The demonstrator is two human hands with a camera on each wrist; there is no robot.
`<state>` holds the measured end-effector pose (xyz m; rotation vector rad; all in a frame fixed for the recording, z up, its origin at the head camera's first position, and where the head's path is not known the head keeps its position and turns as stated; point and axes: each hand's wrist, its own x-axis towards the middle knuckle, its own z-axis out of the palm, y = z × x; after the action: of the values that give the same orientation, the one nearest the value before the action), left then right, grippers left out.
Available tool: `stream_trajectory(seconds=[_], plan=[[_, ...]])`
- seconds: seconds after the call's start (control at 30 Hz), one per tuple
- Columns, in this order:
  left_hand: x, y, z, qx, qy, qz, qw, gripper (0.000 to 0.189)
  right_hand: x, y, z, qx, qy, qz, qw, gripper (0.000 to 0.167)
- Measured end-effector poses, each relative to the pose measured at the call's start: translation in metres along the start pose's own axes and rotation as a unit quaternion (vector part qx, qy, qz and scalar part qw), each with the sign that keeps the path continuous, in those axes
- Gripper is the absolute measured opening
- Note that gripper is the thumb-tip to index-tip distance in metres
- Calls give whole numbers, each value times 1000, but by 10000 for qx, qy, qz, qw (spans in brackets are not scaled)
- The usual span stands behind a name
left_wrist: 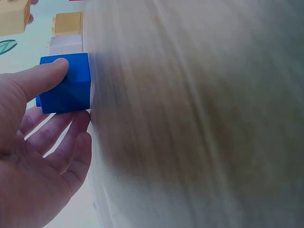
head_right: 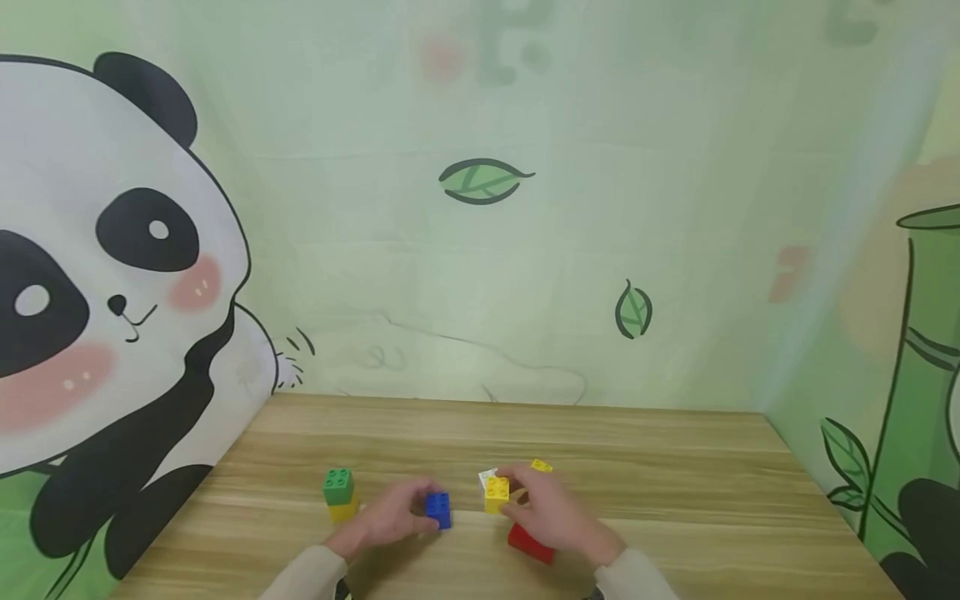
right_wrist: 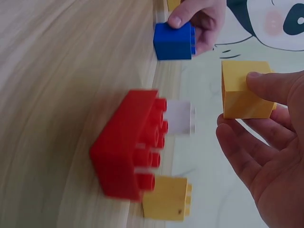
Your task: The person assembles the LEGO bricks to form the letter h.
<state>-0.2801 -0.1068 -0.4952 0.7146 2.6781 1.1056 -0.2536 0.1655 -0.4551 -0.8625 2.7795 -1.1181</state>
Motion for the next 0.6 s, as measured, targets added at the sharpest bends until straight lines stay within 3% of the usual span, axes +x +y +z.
stream_trajectory(seconds=[0.2,0.6], plan=[[2,2,4,-24,-39,-26,10000,32,8,-5,8,187,-87,-172,9996,38],[5,10,11,-241,-230,173,9993,30,23,-6,23,635,-216,-116,9977,33]])
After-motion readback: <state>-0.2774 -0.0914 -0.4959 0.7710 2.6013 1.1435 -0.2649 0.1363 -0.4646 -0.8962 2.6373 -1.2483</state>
